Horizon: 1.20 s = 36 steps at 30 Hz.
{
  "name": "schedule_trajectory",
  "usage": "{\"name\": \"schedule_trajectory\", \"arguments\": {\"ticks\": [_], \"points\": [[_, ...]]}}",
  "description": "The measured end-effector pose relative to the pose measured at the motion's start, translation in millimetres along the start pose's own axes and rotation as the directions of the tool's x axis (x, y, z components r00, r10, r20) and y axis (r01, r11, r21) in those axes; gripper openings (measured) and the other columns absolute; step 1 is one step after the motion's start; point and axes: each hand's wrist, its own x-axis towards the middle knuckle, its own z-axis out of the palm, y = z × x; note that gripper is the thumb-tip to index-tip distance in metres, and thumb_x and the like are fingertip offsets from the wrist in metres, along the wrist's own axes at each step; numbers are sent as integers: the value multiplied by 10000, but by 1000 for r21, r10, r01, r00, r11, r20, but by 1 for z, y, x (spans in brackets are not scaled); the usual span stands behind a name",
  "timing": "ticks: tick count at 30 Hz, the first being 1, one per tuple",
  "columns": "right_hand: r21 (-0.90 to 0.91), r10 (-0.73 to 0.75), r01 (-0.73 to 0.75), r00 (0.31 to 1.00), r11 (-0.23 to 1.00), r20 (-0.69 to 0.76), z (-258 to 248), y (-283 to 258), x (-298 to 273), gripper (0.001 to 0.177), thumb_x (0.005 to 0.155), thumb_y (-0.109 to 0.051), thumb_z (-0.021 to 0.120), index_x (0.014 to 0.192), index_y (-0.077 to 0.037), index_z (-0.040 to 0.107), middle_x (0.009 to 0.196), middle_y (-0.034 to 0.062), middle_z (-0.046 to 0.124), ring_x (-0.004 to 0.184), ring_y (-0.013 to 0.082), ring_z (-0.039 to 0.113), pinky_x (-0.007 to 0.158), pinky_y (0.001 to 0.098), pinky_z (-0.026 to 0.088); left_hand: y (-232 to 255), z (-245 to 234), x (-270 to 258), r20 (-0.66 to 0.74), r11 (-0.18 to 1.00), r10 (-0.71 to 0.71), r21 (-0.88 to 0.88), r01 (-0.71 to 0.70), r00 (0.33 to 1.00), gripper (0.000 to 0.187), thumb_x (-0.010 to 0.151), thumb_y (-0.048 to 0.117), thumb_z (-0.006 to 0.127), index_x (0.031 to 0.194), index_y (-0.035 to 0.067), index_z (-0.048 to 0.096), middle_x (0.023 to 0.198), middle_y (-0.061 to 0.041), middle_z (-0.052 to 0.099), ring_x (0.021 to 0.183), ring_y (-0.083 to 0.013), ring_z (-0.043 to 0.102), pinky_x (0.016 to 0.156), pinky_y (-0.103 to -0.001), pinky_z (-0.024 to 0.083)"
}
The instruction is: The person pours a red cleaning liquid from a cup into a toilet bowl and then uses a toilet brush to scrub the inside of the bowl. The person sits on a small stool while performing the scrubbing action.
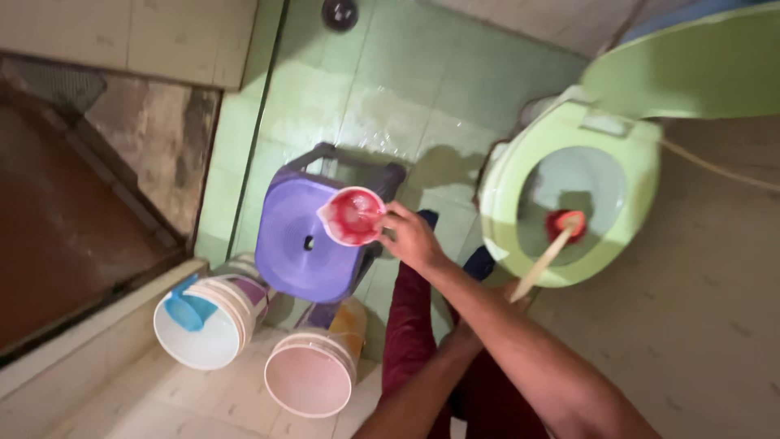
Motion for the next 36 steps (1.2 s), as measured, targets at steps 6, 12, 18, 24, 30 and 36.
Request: {"name": "schedule_trajectory", "arguments": {"ticks": [6,12,18,24,30,36], "points": [[39,-33,30,996,999,79,58,-9,14,220,779,-34,837,966,-47,720,1133,87,642,980,260,702,861,354,588,20,-4,5,-94,985,59,170,-42,994,270,972,201,661,1185,38,626,990,-199,702,886,-380,681,761,-486,509],[-27,-94,99,984,995,151,68,-8,22,242,782,-34,827,1000,-53,725,1186,95,639,1000,259,698,875,336,587,15,-27,-1,-174,993,106,63,-96,979,308,982,210,675,1238,40,643,1021,-207,725,917,-368,708,791,-467,541],[-169,-19,74,952,983,304,76,-8,31,208,826,-61,826,1009,-84,730,1221,90,626,971,233,699,892,324,583,-26,-49,-42,-382,987,135,-35,-160,914,352,970,214,705,1274,40,665,1051,-223,746,945,-366,732,814,-453,573],[-146,-156,204,944,968,290,71,-12,36,259,760,-18,839,988,-68,725,1155,108,622,1044,298,687,893,381,565,-37,-97,-78,-424,997,-78,-36,69,902,403,968,263,678,1317,64,648,982,-222,744,862,-362,756,828,-455,601],[-203,-167,237,936,950,311,71,-11,38,329,712,-24,876,1003,-89,736,1215,131,608,1081,304,671,910,382,567,-22,-156,-100,-531,977,-215,-103,189,820,408,944,296,695,1288,79,660,918,-226,745,823,-359,765,776,-457,588],[-297,-186,278,935,913,303,58,-26,24,429,694,-57,891,1093,-117,748,1329,143,590,1219,332,620,997,461,502,-14,-176,-113,-634,994,-78,-111,9,769,414,951,270,667,1317,78,657,999,-230,748,933,-362,764,810,-439,590]]}}
